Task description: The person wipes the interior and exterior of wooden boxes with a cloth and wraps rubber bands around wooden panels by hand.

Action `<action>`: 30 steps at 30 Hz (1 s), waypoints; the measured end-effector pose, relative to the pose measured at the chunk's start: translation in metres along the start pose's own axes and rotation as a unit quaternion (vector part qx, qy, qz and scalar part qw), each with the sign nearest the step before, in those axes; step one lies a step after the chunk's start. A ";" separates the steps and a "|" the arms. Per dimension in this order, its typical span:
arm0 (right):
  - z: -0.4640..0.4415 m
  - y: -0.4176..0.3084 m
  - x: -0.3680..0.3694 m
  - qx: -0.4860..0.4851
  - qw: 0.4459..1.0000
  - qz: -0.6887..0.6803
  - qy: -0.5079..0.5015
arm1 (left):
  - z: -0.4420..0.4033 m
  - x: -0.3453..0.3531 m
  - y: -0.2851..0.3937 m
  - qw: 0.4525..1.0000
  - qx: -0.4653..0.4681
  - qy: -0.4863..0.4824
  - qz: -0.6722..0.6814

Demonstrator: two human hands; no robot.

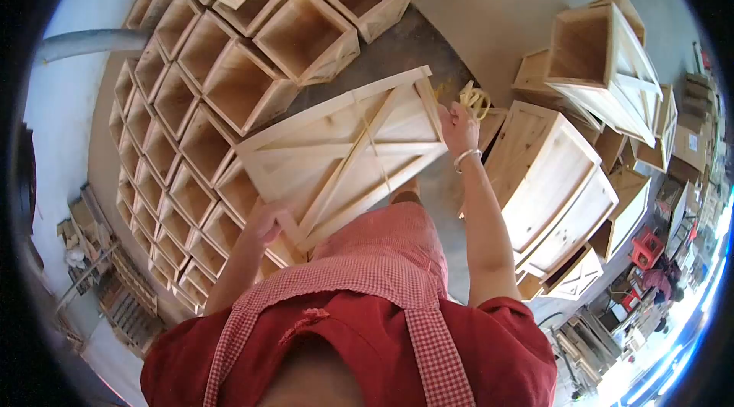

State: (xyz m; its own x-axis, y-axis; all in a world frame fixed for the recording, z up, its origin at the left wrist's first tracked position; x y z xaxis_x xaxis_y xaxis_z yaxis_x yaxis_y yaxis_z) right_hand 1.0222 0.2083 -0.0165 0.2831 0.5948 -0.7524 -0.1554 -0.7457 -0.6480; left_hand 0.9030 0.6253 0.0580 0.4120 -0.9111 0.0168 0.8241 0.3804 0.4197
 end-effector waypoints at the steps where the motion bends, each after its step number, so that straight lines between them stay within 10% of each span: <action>1: -0.003 -0.015 -0.012 -0.004 1.000 0.001 0.015 | 0.022 -0.006 0.014 0.999 0.018 -0.044 0.002; 3: -0.002 -0.038 -0.021 0.120 0.984 -0.041 -0.125 | 0.049 -0.032 0.033 0.997 0.044 -0.067 -0.020; 9: 0.015 -0.106 -0.123 0.159 0.971 -0.175 0.016 | 0.079 -0.104 0.070 0.983 0.100 -0.145 -0.050; 11: 0.002 -0.037 -0.154 -0.010 0.987 -0.014 0.157 | 0.091 -0.117 0.079 0.976 0.110 -0.165 -0.086; 14: -0.021 0.137 -0.266 0.039 0.904 0.304 0.298 | 0.068 -0.155 0.081 0.971 0.086 -0.199 -0.101; 17: -0.027 0.018 -0.396 0.175 0.896 0.284 0.294 | 0.079 -0.125 0.094 0.970 0.098 -0.222 -0.025; 20: -0.042 0.042 -0.360 0.021 0.898 0.430 0.097 | 0.079 -0.100 0.116 0.954 0.093 -0.268 -0.097; 25: 0.056 -0.142 -0.115 0.057 0.964 0.074 -0.250 | 0.060 -0.047 0.148 0.968 0.044 -0.182 -0.167; 26: 0.075 -0.159 -0.076 0.042 0.975 -0.146 -0.161 | 0.057 -0.039 0.154 0.967 0.046 -0.175 -0.178; 30: 0.064 -0.203 -0.049 0.077 0.963 -0.252 -0.060 | 0.062 0.005 0.177 0.952 0.080 -0.181 -0.232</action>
State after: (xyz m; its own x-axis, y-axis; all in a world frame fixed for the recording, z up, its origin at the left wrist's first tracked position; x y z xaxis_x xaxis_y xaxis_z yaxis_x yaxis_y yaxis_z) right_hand 0.9797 0.3495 0.1439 0.2501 0.9062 -0.3410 -0.1687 -0.3061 -0.9369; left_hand 1.0265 0.6780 0.1889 -0.1673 -0.9813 0.0949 0.8028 -0.0797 0.5908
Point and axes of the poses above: each hand's wrist, its own z-axis away from the middle knuckle, its own x-axis out of the palm, y = z × x, the point moved 5 cm from there along -z, towards the middle knuckle, and after that the axes turned 6 degrees about y, right-handed, at the moved point
